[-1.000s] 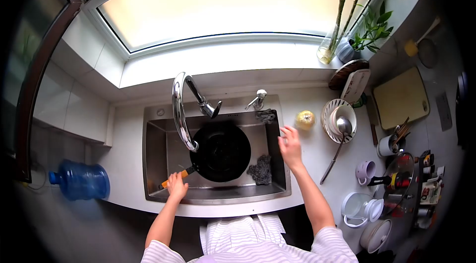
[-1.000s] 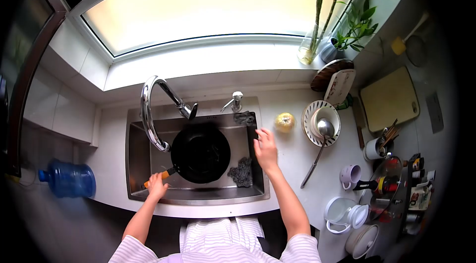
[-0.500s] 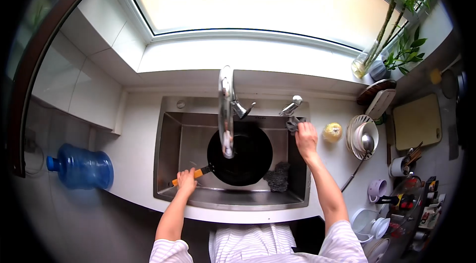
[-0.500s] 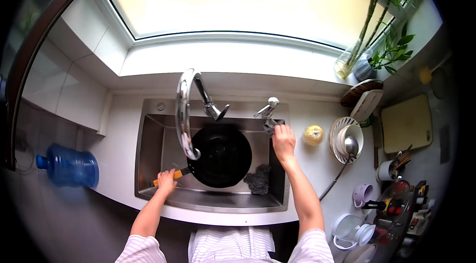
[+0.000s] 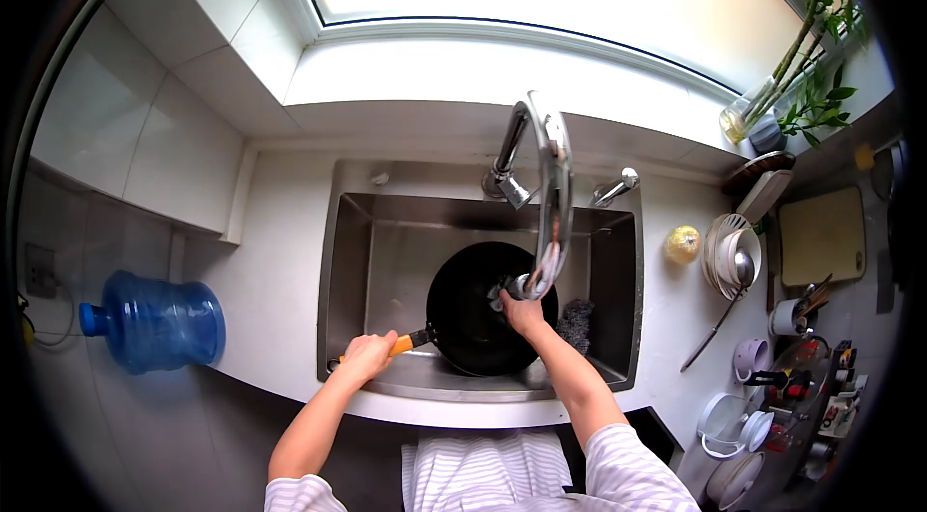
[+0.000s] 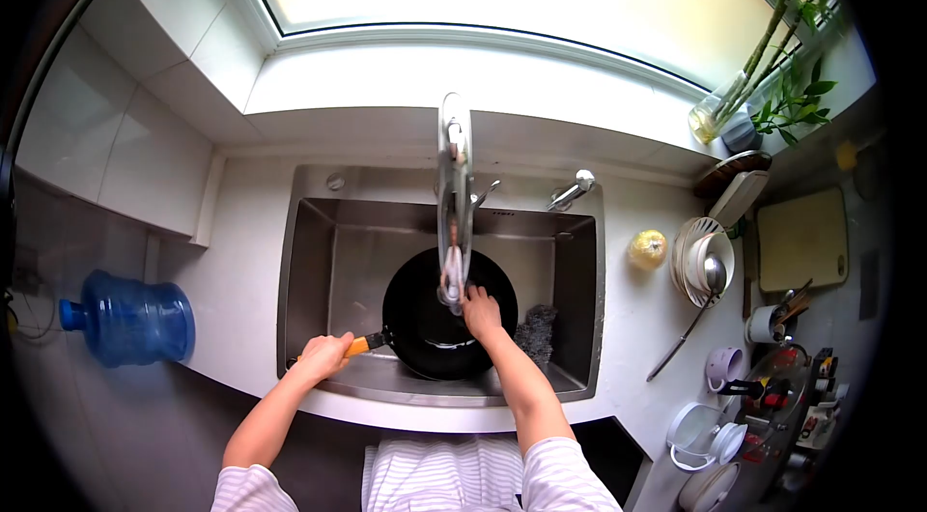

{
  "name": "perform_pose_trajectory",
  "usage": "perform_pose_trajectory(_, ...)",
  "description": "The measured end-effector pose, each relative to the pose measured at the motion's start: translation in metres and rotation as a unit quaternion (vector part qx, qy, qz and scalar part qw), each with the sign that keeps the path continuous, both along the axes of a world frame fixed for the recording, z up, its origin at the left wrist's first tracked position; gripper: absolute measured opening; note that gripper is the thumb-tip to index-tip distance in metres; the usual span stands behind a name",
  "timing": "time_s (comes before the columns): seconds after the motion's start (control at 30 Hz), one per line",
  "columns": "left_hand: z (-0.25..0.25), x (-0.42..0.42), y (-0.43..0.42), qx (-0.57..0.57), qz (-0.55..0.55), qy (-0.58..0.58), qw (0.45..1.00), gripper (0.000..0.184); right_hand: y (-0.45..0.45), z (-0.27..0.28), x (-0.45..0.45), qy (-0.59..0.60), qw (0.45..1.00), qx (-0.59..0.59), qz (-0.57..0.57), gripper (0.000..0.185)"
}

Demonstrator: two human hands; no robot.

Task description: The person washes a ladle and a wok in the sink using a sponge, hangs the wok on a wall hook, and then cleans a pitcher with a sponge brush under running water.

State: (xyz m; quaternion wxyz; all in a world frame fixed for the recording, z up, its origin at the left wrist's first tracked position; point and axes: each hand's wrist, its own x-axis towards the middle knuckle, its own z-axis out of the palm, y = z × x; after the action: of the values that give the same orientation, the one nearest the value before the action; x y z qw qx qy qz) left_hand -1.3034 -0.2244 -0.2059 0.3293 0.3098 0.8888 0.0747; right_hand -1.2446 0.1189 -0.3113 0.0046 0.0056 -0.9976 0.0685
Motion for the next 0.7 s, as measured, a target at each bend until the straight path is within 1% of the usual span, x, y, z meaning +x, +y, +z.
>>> perform_pose_trajectory(0.03, -0.002, 0.002, -0.003, -0.001, 0.001, -0.003, 1.000, 0.027, -0.002, -0.025, 0.007, -0.073, 0.997, -0.023, 0.018, 0.019)
perform_pose_trajectory(0.07, -0.003, 0.002, -0.004, 0.015, 0.008, 0.006, 1.000, 0.027, 0.004, -0.044, 0.012, -0.101, 0.992, -0.034, 0.063, 0.017)
perform_pose_trajectory(0.1, -0.005, 0.005, -0.004, 0.033, 0.017, 0.013, 0.999, 0.029, 0.011, -0.041, 0.016, -0.106, 0.992, -0.033, 0.063, 0.017)
perform_pose_trajectory(0.13, 0.001, 0.004, 0.000, 0.031, 0.025, 0.012, 0.999, 0.038, 0.021, -0.029, 0.021, -0.086, 0.990, 0.003, 0.112, 0.015)
perform_pose_trajectory(0.17, 0.003, 0.006, 0.004, 0.035, 0.026, 0.008, 0.999, 0.038, 0.028, -0.013, 0.026, -0.065, 0.984, 0.039, 0.161, 0.014)
perform_pose_trajectory(0.2, 0.005, 0.006, 0.007, 0.023, 0.033, 0.026, 0.999, 0.041, 0.030, 0.004, 0.033, -0.046, 0.990, 0.031, 0.130, 0.013)
perform_pose_trajectory(0.23, 0.007, 0.005, 0.009, 0.010, 0.039, 0.047, 0.998, 0.045, 0.027, 0.002, 0.040, -0.104, 0.993, 0.009, 0.062, 0.016)
perform_pose_trajectory(0.27, 0.007, 0.004, 0.010, 0.013, 0.039, 0.046, 0.998, 0.045, 0.021, 0.000, 0.049, -0.157, 0.987, -0.033, 0.020, 0.022)
perform_pose_trajectory(0.3, 0.008, 0.005, 0.010, 0.011, 0.043, 0.043, 0.998, 0.049, 0.012, 0.000, 0.053, -0.210, 0.975, -0.075, -0.022, 0.029)
perform_pose_trajectory(0.33, 0.010, 0.005, 0.011, 0.009, 0.045, 0.041, 0.998, 0.053, -0.004, 0.012, 0.049, -0.309, 0.942, -0.115, -0.067, 0.041)
perform_pose_trajectory(0.37, 0.013, 0.004, 0.014, 0.012, 0.044, 0.041, 0.998, 0.053, -0.020, 0.011, 0.049, -0.340, 0.922, -0.175, -0.061, 0.042)
perform_pose_trajectory(0.4, 0.019, 0.005, 0.017, 0.009, 0.046, 0.026, 0.999, 0.053, -0.036, -0.016, 0.052, -0.343, 0.902, -0.258, -0.053, 0.043)
perform_pose_trajectory(0.43, 0.024, 0.004, 0.019, 0.006, 0.047, 0.013, 0.999, 0.053, -0.055, -0.035, 0.050, -0.282, 0.904, -0.321, -0.004, 0.041)
perform_pose_trajectory(0.47, 0.028, 0.003, 0.021, 0.005, 0.046, 0.016, 0.999, 0.053, -0.072, -0.025, 0.035, -0.218, 0.896, -0.386, 0.029, 0.038)
perform_pose_trajectory(0.5, 0.032, 0.002, 0.023, 0.006, 0.037, 0.021, 0.999, 0.053, -0.086, -0.017, 0.016, -0.108, 0.896, -0.427, 0.057, 0.035)
perform_pose_trajectory(0.57, 0.043, 0.005, 0.027, 0.003, 0.022, 0.025, 0.999, 0.052, -0.088, -0.011, -0.019, -0.077, 0.918, -0.387, 0.040, 0.034)
perform_pose_trajectory(0.6, 0.051, 0.008, 0.031, -0.006, 0.023, 0.027, 0.999, 0.052, -0.078, -0.010, -0.032, -0.055, 0.940, -0.334, 0.041, 0.038)
perform_pose_trajectory(0.63, 0.055, 0.008, 0.035, -0.013, 0.023, 0.030, 0.999, 0.051, -0.064, -0.016, -0.042, -0.069, 0.959, -0.275, 0.011, 0.037)
perform_pose_trajectory(0.67, 0.057, 0.007, 0.037, -0.013, 0.015, 0.034, 0.999, 0.051, -0.047, -0.039, -0.045, -0.058, 0.925, -0.363, -0.090, 0.026)
perform_pose_trajectory(0.7, 0.057, 0.011, 0.038, -0.007, 0.011, 0.044, 0.999, 0.051, -0.025, -0.067, -0.040, -0.028, 0.952, -0.290, -0.095, 0.026)
